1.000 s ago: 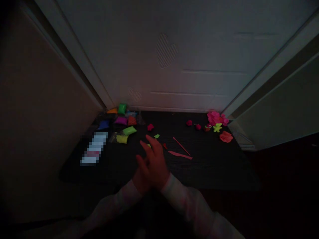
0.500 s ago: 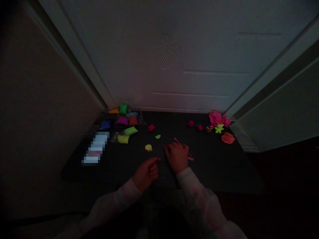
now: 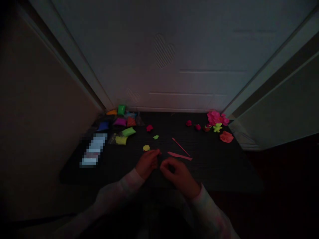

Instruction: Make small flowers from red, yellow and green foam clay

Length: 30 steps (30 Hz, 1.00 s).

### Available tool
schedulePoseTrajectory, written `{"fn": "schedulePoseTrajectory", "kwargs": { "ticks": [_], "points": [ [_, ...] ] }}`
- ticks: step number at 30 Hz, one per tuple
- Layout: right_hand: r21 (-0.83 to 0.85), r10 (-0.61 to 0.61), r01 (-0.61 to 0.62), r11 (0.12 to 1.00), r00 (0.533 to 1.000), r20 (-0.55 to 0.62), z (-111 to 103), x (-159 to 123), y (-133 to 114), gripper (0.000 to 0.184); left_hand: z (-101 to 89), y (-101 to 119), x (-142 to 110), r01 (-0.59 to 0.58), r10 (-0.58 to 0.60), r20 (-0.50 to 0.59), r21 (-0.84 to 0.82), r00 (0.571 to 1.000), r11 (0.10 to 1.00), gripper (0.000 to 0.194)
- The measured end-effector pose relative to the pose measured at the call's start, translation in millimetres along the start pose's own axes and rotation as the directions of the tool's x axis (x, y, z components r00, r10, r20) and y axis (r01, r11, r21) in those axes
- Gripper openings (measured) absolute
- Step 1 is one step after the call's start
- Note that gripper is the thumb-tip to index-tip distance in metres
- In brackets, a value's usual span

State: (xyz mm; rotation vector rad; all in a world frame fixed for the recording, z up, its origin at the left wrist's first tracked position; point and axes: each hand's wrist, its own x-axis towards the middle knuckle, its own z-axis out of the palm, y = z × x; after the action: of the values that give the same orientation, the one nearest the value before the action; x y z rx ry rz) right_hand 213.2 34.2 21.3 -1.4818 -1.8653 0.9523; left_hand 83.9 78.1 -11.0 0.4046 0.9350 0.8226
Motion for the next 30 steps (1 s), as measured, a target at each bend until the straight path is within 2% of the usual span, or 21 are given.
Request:
{"fn": "schedulePoseTrajectory", "kwargs": {
  "ticks": [3, 5, 9, 12, 15, 20, 25, 30],
  "points": [
    [0.222, 0.104, -0.099, 0.970, 0.995, -0.011, -1.2, -8.0, 2.2, 0.019, 7.7, 2.7, 13.8, 0.053, -0.052, 0.017, -0.023, 0.998, 0.998, 0.018],
    [0.266, 0.149, -0.126, 0.956, 0.986, -0.068, -1.4, -10.3, 6.5, 0.019, 12.8, 4.4, 23.6, 0.100, -0.099, 0.018, -0.049, 0.995, 0.994, 0.016],
    [0.150, 0.107, -0.072, 0.986, 0.964, -0.243, -3.1, -12.0, 17.5, 0.018, 16.6, 6.7, 31.7, 0.196, -0.195, 0.019, -0.115, 0.981, 0.974, 0.022],
    [0.083, 0.082, -0.060, 0.995, 0.950, -0.302, -2.3, -11.9, 21.4, 0.018, 15.6, 5.7, 22.6, 0.228, -0.225, 0.037, -0.178, 0.974, 0.957, 0.032],
    [0.036, 0.033, -0.023, 0.999, 0.951, -0.309, 3.1, -8.4, 19.1, 0.015, 17.6, 2.9, 6.2, 0.233, -0.223, 0.070, -0.243, 0.972, 0.942, 0.040],
    [-0.117, -0.137, 0.105, 0.988, 0.940, -0.311, 17.0, 3.3, 12.0, 0.010, 25.4, 3.1, -14.7, 0.213, -0.186, 0.113, -0.335, 0.976, 0.918, 0.045],
    [-0.267, -0.268, 0.186, 0.946, 0.910, -0.315, 26.4, 3.8, 13.2, 0.010, 25.4, 8.0, -22.5, 0.157, -0.139, 0.075, -0.368, 0.987, 0.916, 0.042],
    [-0.356, -0.322, 0.195, 0.914, 0.883, -0.341, 29.0, -3.3, 16.9, 0.011, 24.6, 8.0, -28.1, 0.091, -0.096, 0.005, -0.358, 0.995, 0.929, 0.036]
  ]
}}
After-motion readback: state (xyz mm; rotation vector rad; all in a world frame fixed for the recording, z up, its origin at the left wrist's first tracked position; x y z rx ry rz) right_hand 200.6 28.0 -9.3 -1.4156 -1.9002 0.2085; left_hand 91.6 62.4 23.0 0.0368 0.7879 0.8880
